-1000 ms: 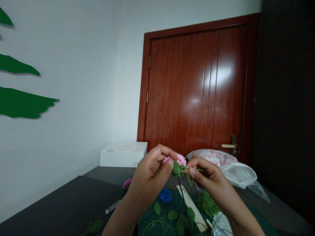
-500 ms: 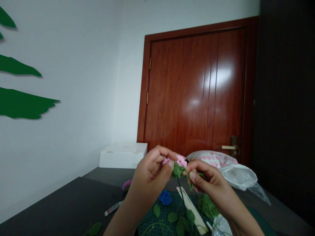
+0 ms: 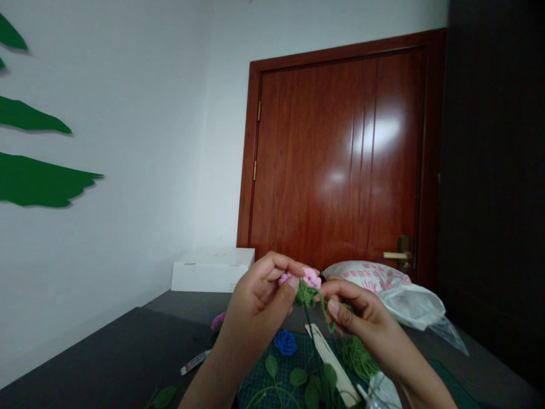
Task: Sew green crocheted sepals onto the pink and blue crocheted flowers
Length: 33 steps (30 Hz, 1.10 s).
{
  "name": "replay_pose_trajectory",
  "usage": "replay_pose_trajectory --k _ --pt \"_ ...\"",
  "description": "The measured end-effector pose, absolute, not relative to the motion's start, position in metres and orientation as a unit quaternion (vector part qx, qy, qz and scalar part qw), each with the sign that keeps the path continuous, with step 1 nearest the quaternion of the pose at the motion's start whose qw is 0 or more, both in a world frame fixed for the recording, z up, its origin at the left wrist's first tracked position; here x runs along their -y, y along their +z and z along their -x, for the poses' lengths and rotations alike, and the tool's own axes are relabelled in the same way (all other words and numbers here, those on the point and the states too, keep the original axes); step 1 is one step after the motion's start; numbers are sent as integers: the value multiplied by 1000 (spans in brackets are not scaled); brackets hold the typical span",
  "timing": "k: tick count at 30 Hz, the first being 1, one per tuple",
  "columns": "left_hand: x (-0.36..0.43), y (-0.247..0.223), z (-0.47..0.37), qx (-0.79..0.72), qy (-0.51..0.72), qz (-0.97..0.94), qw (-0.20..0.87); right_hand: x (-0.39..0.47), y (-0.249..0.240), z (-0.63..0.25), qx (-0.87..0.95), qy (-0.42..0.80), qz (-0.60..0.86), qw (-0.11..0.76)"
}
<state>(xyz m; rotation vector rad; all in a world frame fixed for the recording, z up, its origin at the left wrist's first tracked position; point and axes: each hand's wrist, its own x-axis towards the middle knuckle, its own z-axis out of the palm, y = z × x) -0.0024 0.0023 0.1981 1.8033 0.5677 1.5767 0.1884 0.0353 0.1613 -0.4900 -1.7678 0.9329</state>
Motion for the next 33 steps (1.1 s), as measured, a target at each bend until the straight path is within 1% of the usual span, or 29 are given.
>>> replay_pose_trajectory --k 10,17,25,29,31,32,33 --pt "-3 197 3 -216 602 -684 351 -38 157 -181 714 437 173 519" --pt "-3 198 3 -197 592 -706 335 -35 163 -179 710 428 192 525" --pt "-4 197 4 -200 580 -728 306 -30 166 -165 689 416 195 560" --pt "-6 196 1 -212 577 -730 299 -31 165 -158 661 438 185 580" --pt "-8 196 0 -216 580 -730 289 -33 165 -162 675 406 184 588" --pt "-10 195 -1 -220 583 -730 280 -32 166 -165 692 356 197 597" --pt "-11 194 -1 -224 587 -730 268 -31 168 -170 705 278 218 615"
